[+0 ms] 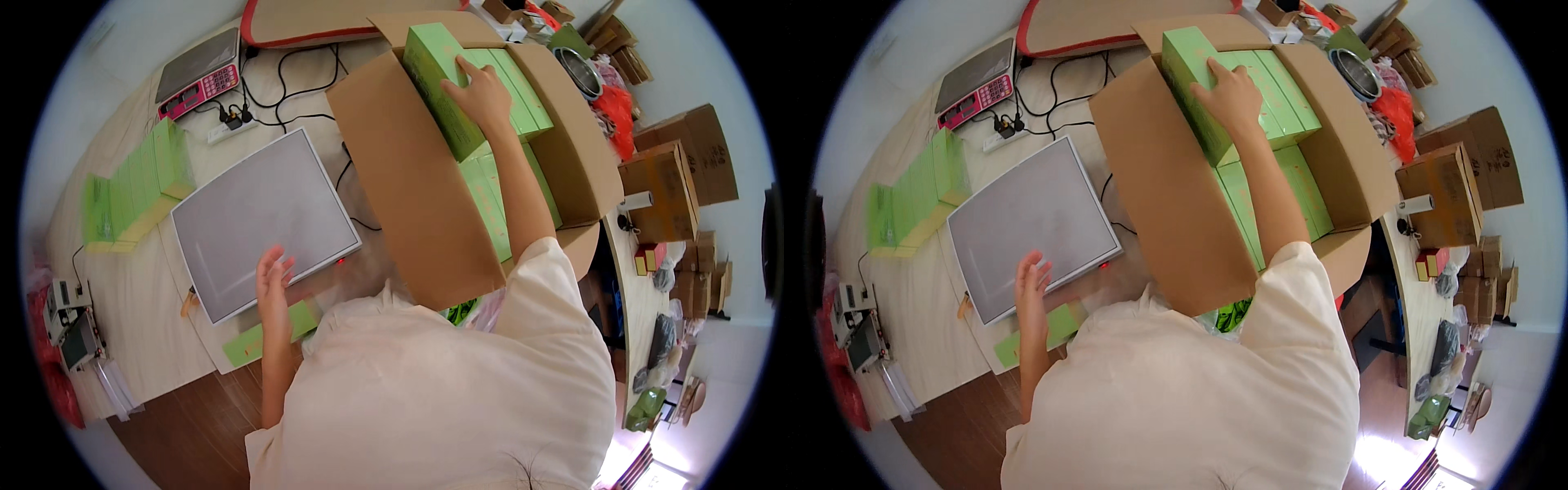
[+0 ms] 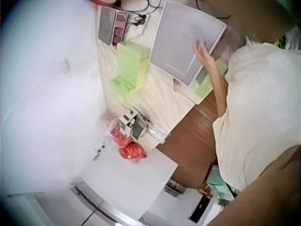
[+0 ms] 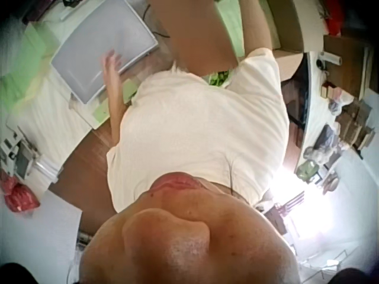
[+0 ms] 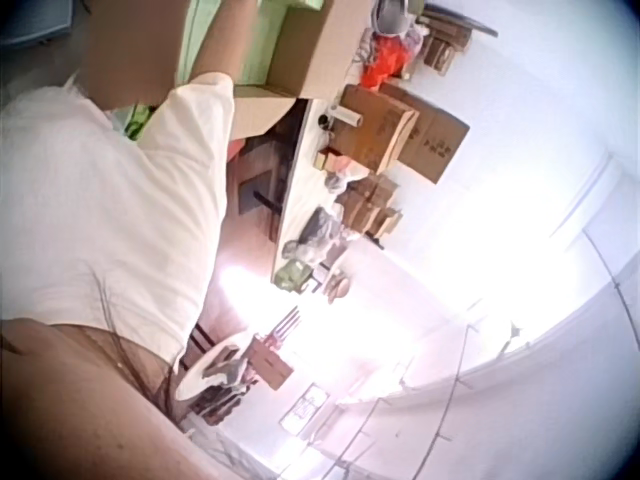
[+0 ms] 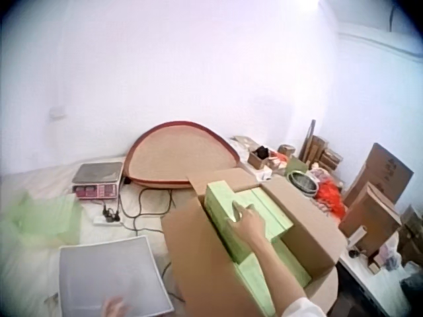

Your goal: The person handles green boxes on a table, aligning them and placing them into a large cardboard shipping box.

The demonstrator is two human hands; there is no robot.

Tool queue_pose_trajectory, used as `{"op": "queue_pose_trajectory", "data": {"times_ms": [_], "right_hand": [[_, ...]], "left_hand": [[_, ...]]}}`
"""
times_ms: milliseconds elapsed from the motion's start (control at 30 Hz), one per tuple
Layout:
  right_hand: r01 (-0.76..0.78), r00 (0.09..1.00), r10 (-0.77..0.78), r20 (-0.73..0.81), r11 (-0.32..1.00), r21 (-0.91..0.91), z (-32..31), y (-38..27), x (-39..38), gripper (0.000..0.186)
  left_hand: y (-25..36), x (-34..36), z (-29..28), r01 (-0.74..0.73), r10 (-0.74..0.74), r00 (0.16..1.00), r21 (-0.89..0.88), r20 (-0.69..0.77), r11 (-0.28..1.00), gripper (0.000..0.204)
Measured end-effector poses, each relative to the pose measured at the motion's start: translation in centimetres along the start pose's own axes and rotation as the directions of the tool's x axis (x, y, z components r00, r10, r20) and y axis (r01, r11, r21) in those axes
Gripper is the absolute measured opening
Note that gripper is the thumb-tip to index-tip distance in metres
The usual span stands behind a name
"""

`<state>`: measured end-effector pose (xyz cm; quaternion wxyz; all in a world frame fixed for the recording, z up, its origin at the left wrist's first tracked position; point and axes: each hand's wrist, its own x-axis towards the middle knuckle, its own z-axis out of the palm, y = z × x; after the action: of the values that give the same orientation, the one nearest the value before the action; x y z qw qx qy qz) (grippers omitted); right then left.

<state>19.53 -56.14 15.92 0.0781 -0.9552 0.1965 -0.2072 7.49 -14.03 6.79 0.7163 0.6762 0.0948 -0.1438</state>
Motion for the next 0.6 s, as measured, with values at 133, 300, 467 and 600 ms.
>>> {"op": "queue_pose_trajectory", "data": {"times_ms": [133, 300, 467, 600], "right_hand": [[0.042, 0.999, -0.041, 0.013, 0.995, -0.087, 1.4, -2.5, 0.7, 0.060], [-0.023, 0.990, 0.017, 0.141, 0.999, 0.037, 3.1, 1.5, 1.3, 0.059], [0.212, 0.968, -0.208, -0.137, 0.977, 0.013, 11.9, 2.5, 0.5, 0.035], [0.284, 0.949, -0.286, -0.134, 0.958, -0.032, 15.4, 5.8, 3.1, 0.033]], "left_hand": [[-0.8, -2.0, -2.2, 0.054, -0.059, 0.987, -0.038, -0.147, 0.998, 0.035], [-2.7, -3.5, -4.3, 0.095, -0.112, 0.962, -0.081, -0.248, 0.992, 0.034], [-3.1, -4.1, -5.3, 0.146, -0.157, 0.934, -0.057, -0.320, 0.988, 0.034], [-2.9, -4.7, -8.0, 0.089, -0.115, 0.907, -0.082, -0.405, 0.993, 0.032]]}}
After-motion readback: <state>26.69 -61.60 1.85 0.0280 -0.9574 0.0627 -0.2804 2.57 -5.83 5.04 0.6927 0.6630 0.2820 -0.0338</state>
